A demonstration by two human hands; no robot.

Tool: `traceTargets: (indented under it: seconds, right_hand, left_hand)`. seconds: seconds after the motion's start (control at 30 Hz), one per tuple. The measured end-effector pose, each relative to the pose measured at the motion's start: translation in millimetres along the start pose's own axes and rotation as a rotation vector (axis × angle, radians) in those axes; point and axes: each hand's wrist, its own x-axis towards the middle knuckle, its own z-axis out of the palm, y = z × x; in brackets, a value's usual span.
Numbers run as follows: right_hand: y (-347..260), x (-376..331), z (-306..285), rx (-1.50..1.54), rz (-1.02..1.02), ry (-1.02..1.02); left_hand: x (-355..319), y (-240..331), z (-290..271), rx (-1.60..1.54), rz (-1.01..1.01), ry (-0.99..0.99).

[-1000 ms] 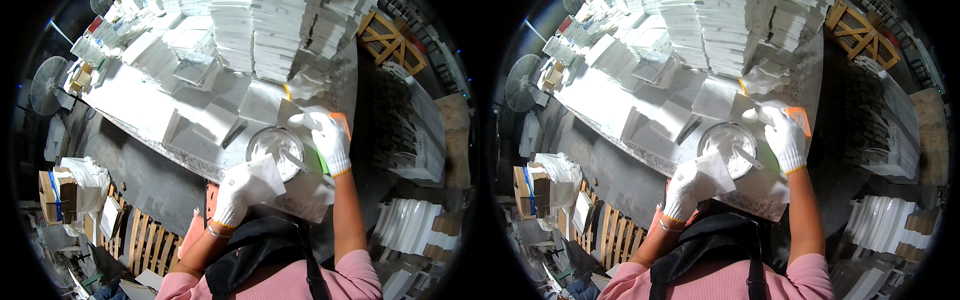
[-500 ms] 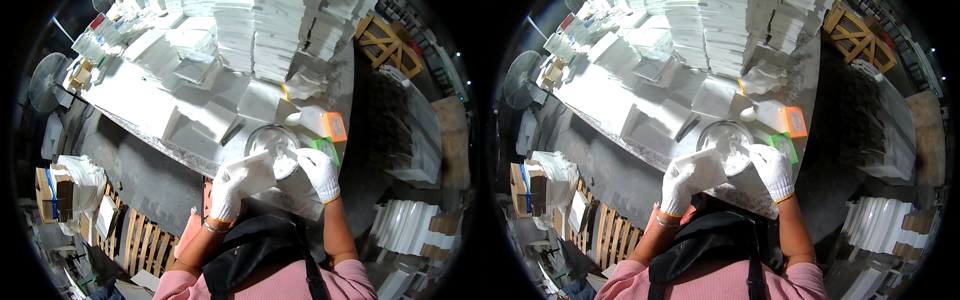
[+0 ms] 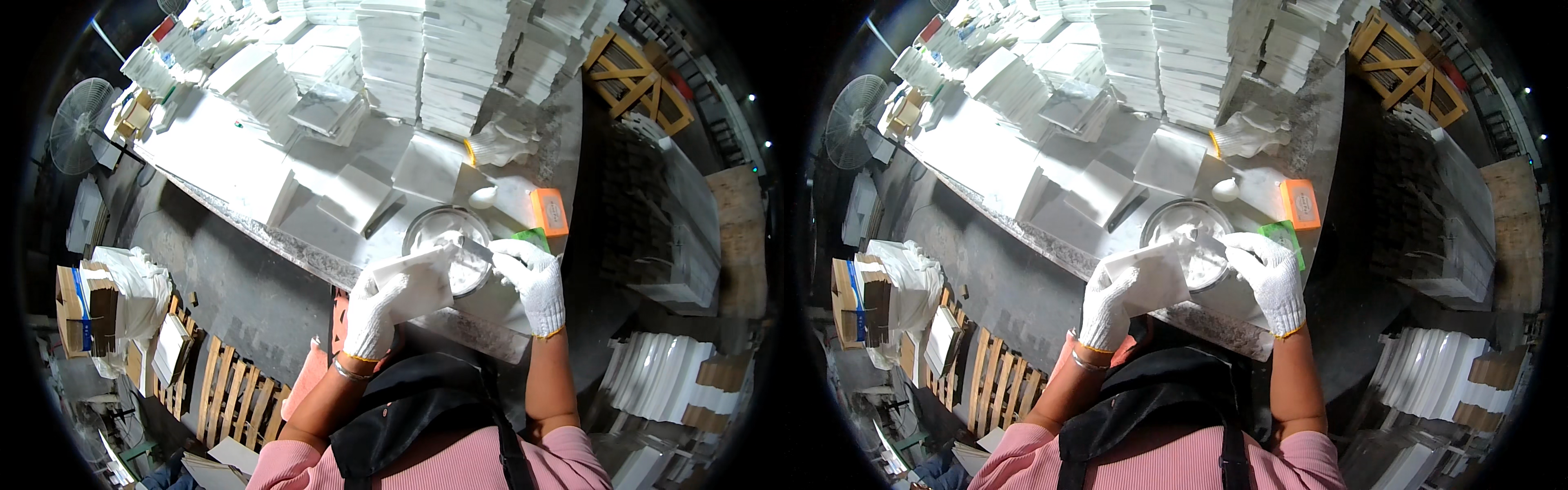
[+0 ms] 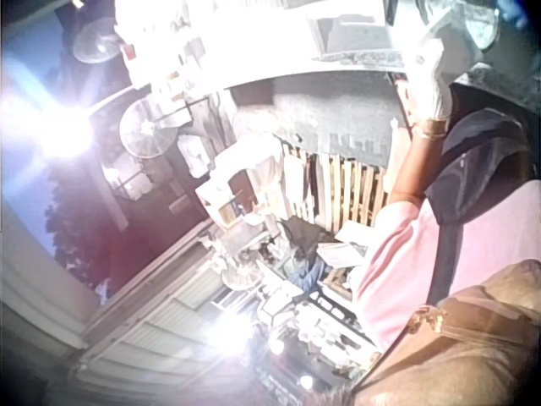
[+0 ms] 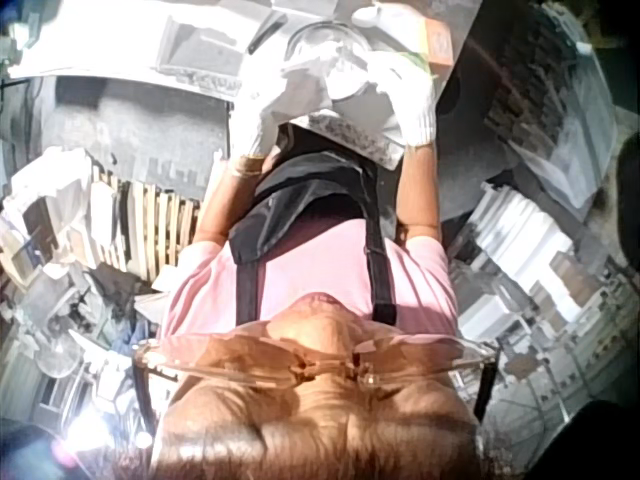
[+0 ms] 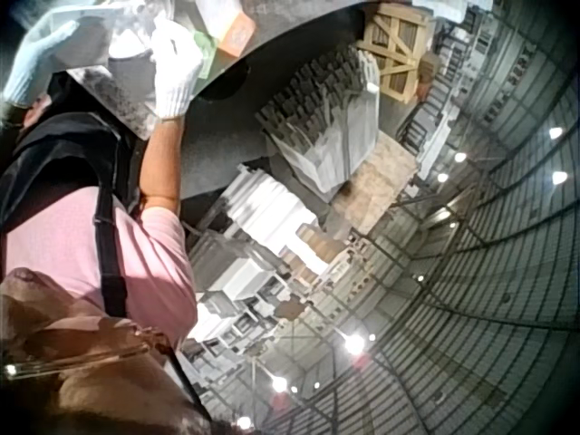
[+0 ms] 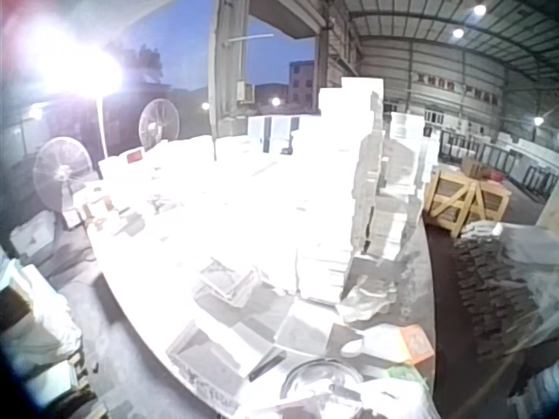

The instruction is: The person applies a white paste to small white rectangular tiles using a small spatula, then smooths the surface with a green block. The person repeats this process on multiple tiles at a metal workbench.

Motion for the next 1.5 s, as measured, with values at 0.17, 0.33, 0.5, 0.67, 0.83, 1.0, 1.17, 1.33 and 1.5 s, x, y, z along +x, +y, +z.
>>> traceTargets:
  seconds: [0.17, 0.33, 0.5, 0.67, 0.83, 1.0, 1.17, 1.33, 1.5]
  right_hand:
    - [-10.5, -7.6, 4.0, -0.042, -0.059, 0.005]
    - [-3.4, -6.4, 2.1, -0.151, -0.208, 0.036]
    - [3.9, -4.3, -1.6, -0.213, -0.324, 0.105]
    - [15.5, -3.1, -3.3, -0.658, -0.568, 0.181]
    - [50.8, -11.3, -5.7, -0.947, -0.506, 0.106]
    - [57.3, -27.1, -8.1, -0.990, -0.524, 0.087]
    - [74.9, -47.5, -36.4, -0.651, -0.489, 0.253]
    - [123.1, -88.3, -82.2, -0.233, -0.091, 0.353]
    - [136.1, -129.2, -110.7, -0.112, 0.081, 0.359]
  left_hand:
    - [0.0, -0.8, 2.3, 0.006, -0.030, 0.015]
    - [0.7, -2.0, 3.0, 0.015, -0.004, 0.003]
    - [1.6, -4.6, 2.5, 0.040, 0.000, 0.015]
    - [0.7, 6.5, 9.4, 0.095, 0.009, -0.006]
    - [3.6, 43.9, 30.7, 0.374, 0.233, -0.104]
    - [11.0, 79.0, 66.7, 1.381, 1.004, -0.299]
    - [2.1, 60.1, 84.4, 1.044, 0.628, -0.374]
    - [2.0, 7.9, 92.1, 0.925, 0.094, -0.635]
    - [20.6, -52.0, 118.9, 1.114, 0.253, -0.893]
